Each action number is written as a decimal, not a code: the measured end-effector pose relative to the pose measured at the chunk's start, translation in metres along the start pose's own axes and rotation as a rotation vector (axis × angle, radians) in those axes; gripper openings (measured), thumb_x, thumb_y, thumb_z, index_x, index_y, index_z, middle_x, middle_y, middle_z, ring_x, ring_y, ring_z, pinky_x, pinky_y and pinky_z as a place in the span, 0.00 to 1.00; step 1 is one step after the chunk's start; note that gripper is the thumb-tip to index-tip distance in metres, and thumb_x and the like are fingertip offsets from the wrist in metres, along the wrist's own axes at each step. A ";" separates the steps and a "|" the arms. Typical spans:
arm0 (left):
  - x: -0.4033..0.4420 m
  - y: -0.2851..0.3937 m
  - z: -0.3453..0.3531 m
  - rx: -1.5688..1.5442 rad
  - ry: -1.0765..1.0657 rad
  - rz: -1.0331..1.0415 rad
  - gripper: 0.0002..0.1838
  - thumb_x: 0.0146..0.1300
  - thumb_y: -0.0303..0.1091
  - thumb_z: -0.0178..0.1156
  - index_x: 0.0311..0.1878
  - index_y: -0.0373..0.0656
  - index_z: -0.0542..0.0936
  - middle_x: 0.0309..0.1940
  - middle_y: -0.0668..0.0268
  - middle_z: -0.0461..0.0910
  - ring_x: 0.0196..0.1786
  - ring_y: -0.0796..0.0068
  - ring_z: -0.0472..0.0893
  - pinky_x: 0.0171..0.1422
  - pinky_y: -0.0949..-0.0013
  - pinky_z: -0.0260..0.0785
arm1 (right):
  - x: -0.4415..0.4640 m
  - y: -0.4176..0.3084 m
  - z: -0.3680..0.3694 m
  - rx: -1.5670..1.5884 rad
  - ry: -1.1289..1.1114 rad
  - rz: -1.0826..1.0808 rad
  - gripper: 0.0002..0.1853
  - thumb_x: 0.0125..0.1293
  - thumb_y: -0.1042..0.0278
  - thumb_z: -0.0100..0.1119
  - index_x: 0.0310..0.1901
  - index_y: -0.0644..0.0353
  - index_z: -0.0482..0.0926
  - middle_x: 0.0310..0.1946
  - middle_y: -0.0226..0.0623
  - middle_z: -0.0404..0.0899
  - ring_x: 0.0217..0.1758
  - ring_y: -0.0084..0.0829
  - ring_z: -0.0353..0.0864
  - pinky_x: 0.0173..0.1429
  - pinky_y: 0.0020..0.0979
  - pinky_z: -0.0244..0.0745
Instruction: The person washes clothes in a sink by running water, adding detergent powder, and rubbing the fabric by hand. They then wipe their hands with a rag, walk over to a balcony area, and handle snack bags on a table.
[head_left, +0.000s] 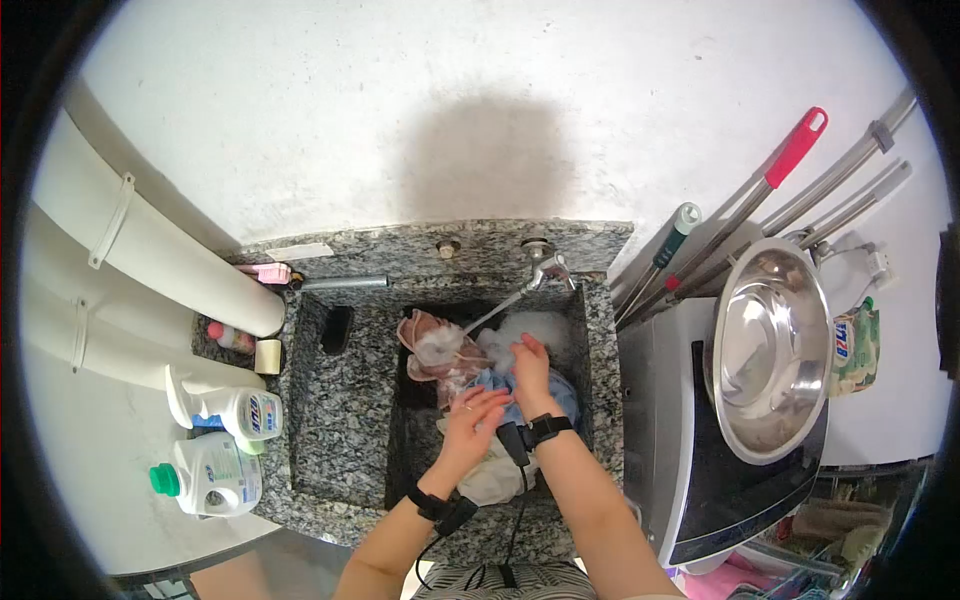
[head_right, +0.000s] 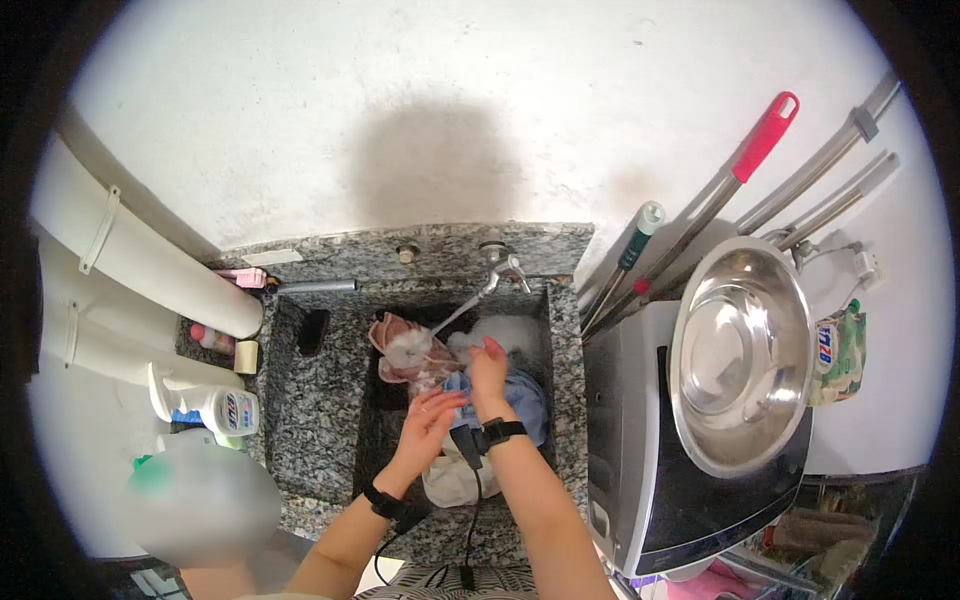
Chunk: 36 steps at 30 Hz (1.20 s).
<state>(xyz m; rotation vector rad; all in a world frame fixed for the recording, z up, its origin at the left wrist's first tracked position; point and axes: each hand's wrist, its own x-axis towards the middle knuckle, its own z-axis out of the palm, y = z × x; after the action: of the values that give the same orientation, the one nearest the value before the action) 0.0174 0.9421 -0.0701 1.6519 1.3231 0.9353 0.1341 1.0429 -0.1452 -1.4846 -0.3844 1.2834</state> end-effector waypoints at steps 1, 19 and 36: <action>-0.003 0.011 0.004 -0.002 -0.004 0.001 0.15 0.60 0.38 0.57 0.48 0.45 0.80 0.51 0.63 0.77 0.60 0.56 0.67 0.64 0.54 0.56 | 0.002 0.008 -0.003 -0.004 0.031 -0.095 0.22 0.53 0.72 0.58 0.52 0.62 0.73 0.47 0.39 0.74 0.48 0.30 0.71 0.53 0.29 0.65; -0.040 0.041 0.019 -0.227 -0.689 -0.047 0.15 0.53 0.40 0.67 0.40 0.41 0.82 0.35 0.66 0.78 0.46 0.69 0.70 0.53 0.66 0.60 | -0.043 0.000 -0.054 -1.018 0.124 -0.927 0.08 0.46 0.72 0.59 0.32 0.55 0.76 0.45 0.38 0.72 0.51 0.42 0.69 0.54 0.40 0.62; 0.009 -0.013 -0.032 -1.388 0.253 -0.793 0.11 0.61 0.41 0.52 0.32 0.45 0.76 0.31 0.70 0.78 0.36 0.75 0.74 0.45 0.70 0.64 | -0.082 -0.029 -0.042 0.149 -0.504 0.075 0.09 0.60 0.75 0.53 0.43 0.60 0.77 0.36 0.31 0.79 0.36 0.21 0.74 0.39 0.21 0.69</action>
<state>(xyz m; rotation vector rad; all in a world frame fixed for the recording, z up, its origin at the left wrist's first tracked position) -0.0145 0.9569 -0.0684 -0.0568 0.8919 1.1160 0.1509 0.9678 -0.0860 -1.0474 -0.5493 1.7084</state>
